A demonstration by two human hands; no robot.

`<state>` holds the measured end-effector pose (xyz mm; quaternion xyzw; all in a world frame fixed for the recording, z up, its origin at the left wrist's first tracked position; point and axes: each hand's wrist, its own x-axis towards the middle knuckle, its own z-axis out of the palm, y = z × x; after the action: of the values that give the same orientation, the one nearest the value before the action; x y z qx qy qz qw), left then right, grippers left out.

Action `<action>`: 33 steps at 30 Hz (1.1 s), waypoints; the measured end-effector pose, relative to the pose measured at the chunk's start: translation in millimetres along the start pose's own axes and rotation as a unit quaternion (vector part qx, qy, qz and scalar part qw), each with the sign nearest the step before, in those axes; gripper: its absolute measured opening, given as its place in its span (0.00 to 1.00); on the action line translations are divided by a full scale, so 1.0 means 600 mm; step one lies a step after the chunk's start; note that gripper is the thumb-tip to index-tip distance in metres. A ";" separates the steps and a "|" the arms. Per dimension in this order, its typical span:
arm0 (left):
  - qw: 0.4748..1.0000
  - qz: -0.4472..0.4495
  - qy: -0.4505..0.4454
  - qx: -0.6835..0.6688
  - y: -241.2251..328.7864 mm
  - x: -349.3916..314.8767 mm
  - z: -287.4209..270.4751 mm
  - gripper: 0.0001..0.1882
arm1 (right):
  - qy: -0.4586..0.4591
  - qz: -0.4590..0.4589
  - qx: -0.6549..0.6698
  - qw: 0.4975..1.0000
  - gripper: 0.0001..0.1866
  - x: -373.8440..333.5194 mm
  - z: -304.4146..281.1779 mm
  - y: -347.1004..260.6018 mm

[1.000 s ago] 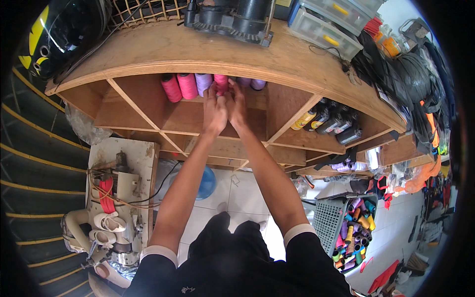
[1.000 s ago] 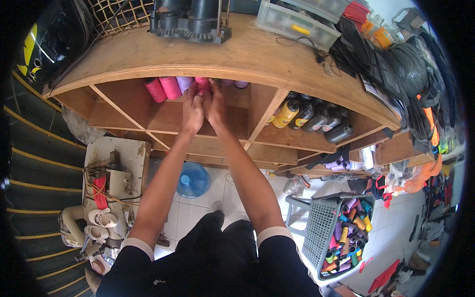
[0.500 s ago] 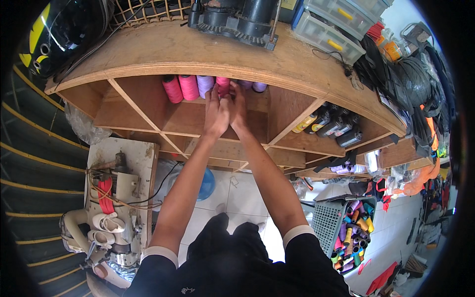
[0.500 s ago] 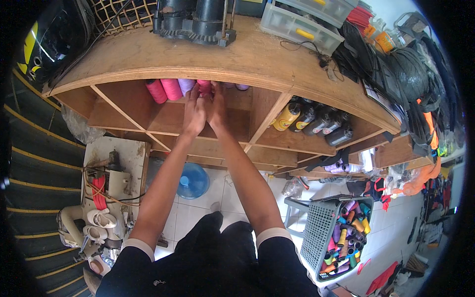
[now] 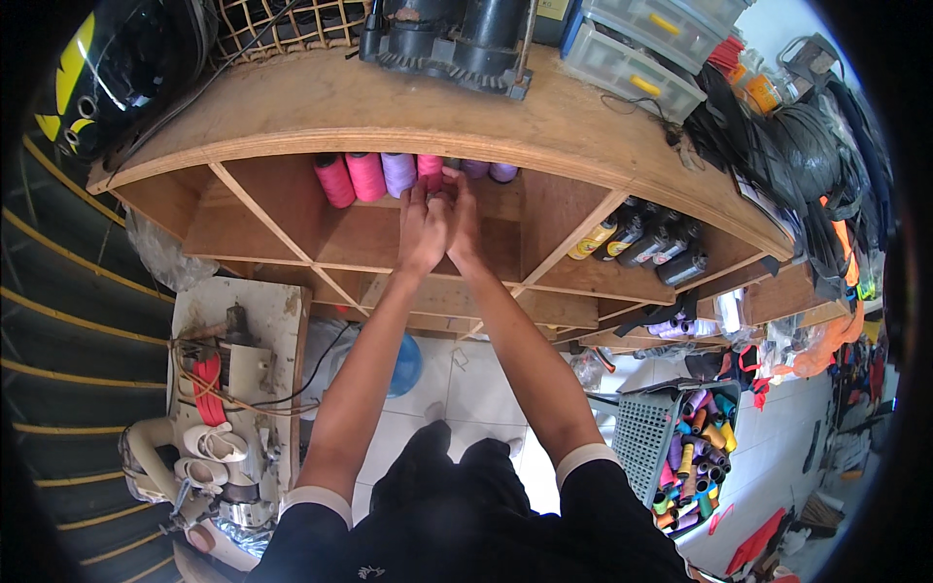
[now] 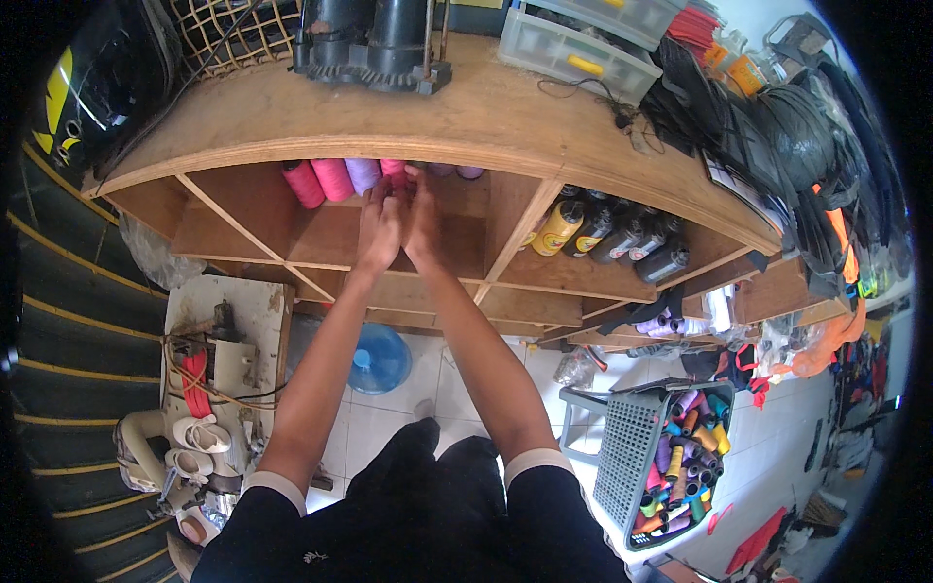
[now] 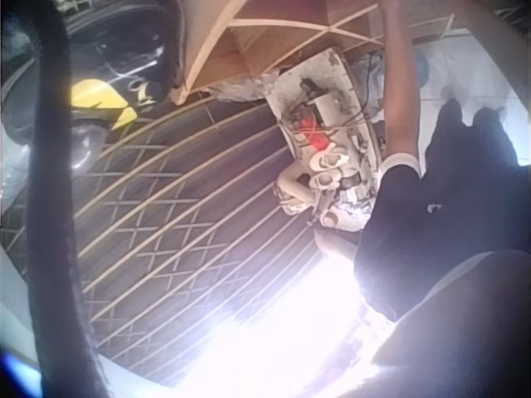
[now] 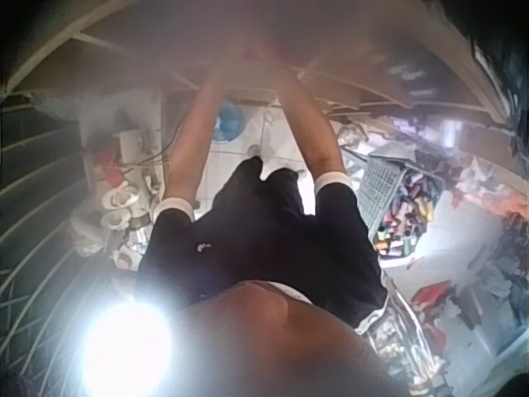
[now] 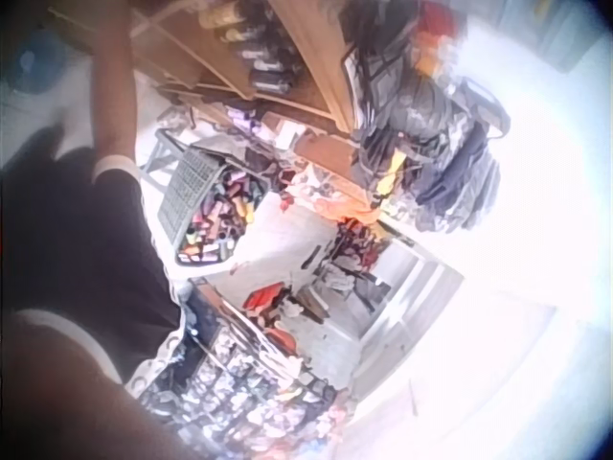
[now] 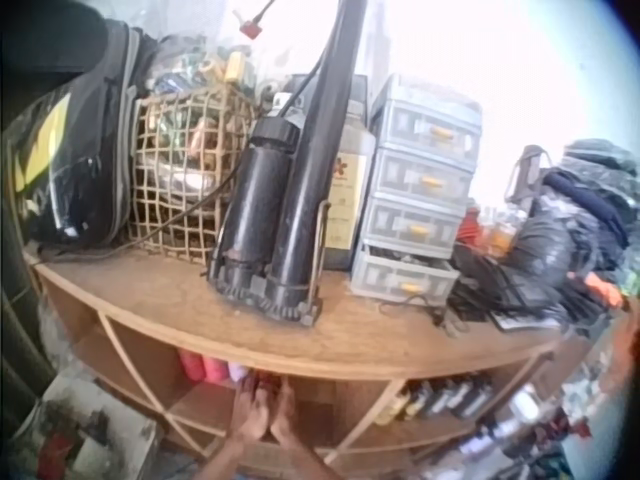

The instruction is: The person picks up colorful thread spools from a plastic basket on the floor and places them one by one into a wooden shelf unit. The person handles pink, purple, blue, red, and beige spools, arranging them in the shelf compartments.

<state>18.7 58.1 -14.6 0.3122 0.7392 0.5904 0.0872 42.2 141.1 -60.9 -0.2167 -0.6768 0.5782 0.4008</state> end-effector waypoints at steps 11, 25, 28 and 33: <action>0.999 0.028 0.015 0.011 -0.017 0.007 -0.001 0.26 | 0.015 -0.005 0.055 0.998 0.19 -0.009 0.003 -0.014; 1.000 -0.006 0.000 0.028 0.005 0.009 -0.008 0.26 | 0.001 0.031 0.003 1.000 0.20 0.018 0.004 0.009; 0.999 0.002 0.007 0.033 -0.015 0.019 -0.008 0.28 | 0.013 -0.003 -0.004 1.000 0.21 0.012 0.009 0.002; 0.999 -0.002 0.001 0.034 -0.006 0.016 0.002 0.31 | -0.017 0.052 0.128 0.990 0.22 0.014 -0.001 0.011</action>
<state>10.5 64.3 -16.1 0.3135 0.7595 0.5648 0.0770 36.6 149.2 -64.9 -0.1888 -0.5917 0.6837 0.3831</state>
